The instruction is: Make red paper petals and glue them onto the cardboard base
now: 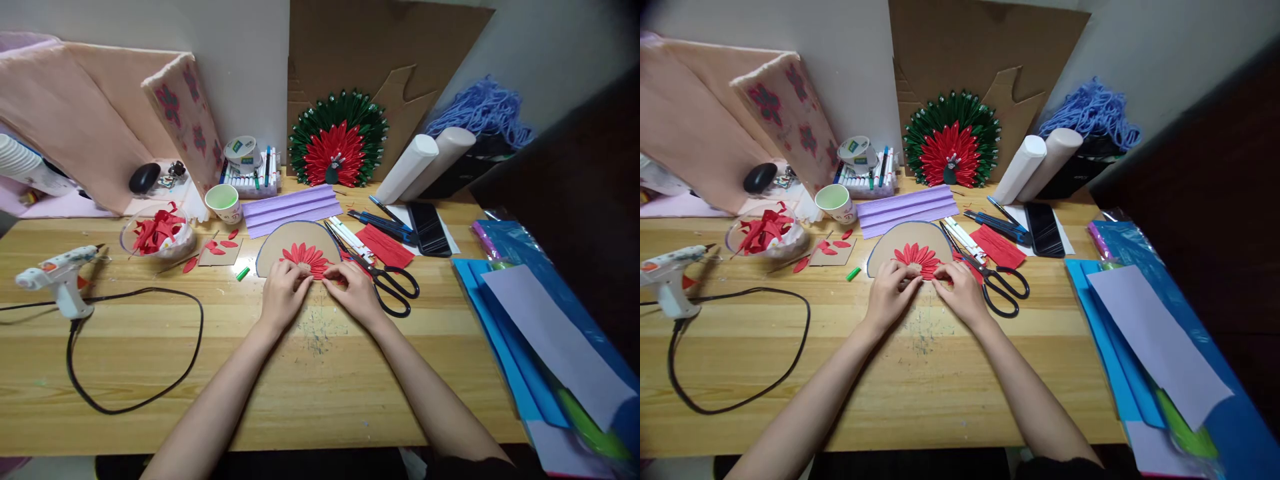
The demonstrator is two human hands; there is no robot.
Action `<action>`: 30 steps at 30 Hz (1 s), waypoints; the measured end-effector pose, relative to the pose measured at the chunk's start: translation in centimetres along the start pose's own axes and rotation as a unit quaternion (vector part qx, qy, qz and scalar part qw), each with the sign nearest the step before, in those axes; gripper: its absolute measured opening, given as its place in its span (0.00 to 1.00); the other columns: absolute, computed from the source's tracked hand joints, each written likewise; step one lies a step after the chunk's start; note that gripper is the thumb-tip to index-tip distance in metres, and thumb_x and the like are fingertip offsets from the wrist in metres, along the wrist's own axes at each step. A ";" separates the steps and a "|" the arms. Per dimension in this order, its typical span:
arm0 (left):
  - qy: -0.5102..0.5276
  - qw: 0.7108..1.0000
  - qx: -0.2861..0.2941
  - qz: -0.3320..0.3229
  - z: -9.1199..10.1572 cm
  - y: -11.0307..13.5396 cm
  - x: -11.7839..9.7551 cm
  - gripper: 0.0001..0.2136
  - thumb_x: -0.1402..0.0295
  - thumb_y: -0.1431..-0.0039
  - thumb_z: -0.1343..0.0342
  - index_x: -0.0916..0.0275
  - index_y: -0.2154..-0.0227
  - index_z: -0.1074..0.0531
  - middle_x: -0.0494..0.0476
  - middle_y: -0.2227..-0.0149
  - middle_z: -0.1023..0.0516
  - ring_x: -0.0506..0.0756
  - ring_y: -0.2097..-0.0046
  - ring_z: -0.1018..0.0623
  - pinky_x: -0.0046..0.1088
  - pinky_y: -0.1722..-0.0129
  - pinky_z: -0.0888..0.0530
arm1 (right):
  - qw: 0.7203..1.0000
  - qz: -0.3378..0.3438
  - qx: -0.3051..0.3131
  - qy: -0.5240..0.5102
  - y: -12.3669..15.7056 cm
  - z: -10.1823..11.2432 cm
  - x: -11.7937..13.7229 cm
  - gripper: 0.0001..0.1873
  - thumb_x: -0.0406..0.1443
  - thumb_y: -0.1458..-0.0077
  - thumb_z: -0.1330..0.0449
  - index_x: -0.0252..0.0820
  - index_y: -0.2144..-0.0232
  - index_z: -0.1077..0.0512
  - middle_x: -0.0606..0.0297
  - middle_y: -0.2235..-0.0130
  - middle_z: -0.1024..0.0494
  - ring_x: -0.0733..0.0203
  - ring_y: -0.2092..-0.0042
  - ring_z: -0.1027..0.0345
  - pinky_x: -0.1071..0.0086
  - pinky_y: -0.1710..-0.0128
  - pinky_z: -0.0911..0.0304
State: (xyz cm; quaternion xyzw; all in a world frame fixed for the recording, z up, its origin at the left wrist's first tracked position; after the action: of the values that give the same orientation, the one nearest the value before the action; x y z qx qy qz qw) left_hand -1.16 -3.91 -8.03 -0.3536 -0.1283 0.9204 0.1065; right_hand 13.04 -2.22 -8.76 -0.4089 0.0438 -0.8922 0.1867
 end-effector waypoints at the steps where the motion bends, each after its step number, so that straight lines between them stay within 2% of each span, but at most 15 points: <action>1: -0.001 1.000 0.001 -0.002 -0.1 0.0 0.0 0.04 0.67 0.41 0.46 0.61 0.68 0.27 0.54 0.68 0.29 0.55 0.61 0.33 0.31 0.60 0.34 | 1.000 0.000 0.000 -0.003 0.0 -0.1 0.0 0.03 0.31 0.47 0.41 0.43 0.67 0.29 0.64 0.67 0.25 0.57 0.61 0.34 0.64 0.61 0.37; 8: -0.004 1.000 0.009 0.002 -0.4 -0.2 0.1 0.04 0.68 0.42 0.45 0.60 0.68 0.27 0.54 0.68 0.29 0.55 0.61 0.33 0.31 0.61 0.34 | 0.999 0.008 -0.005 -0.033 0.1 -0.2 -0.2 0.04 0.31 0.46 0.41 0.44 0.68 0.27 0.64 0.66 0.24 0.58 0.61 0.32 0.64 0.59 0.37; 17: 0.000 1.000 0.020 0.004 -0.6 -0.3 0.3 0.04 0.68 0.42 0.45 0.60 0.68 0.27 0.53 0.68 0.28 0.55 0.61 0.32 0.30 0.61 0.33 | 0.997 -0.024 -0.022 -0.074 0.1 -0.3 -1.1 0.04 0.32 0.48 0.40 0.44 0.69 0.26 0.64 0.67 0.23 0.58 0.62 0.30 0.64 0.61 0.34; 30: -0.015 1.000 0.023 0.005 -0.8 -0.4 0.3 0.04 0.68 0.41 0.46 0.60 0.69 0.27 0.54 0.69 0.29 0.55 0.61 0.33 0.30 0.62 0.33 | 0.999 -0.009 -0.021 -0.027 0.0 -0.4 -0.6 0.04 0.30 0.48 0.43 0.43 0.70 0.29 0.64 0.69 0.26 0.58 0.65 0.33 0.65 0.63 0.36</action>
State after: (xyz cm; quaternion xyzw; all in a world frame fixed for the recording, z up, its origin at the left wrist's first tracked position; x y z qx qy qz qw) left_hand -0.84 -3.34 -8.69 -0.3377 -0.1067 0.9290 0.1076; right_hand 13.09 -1.99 -9.45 -0.4372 0.0535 -0.8813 0.1709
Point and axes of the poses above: each hand's wrist, its own y-axis away from the middle knuckle, its own z-axis out of the back of the hand, x = y × z, the point moved 9 cm from there along -y, towards the middle knuckle
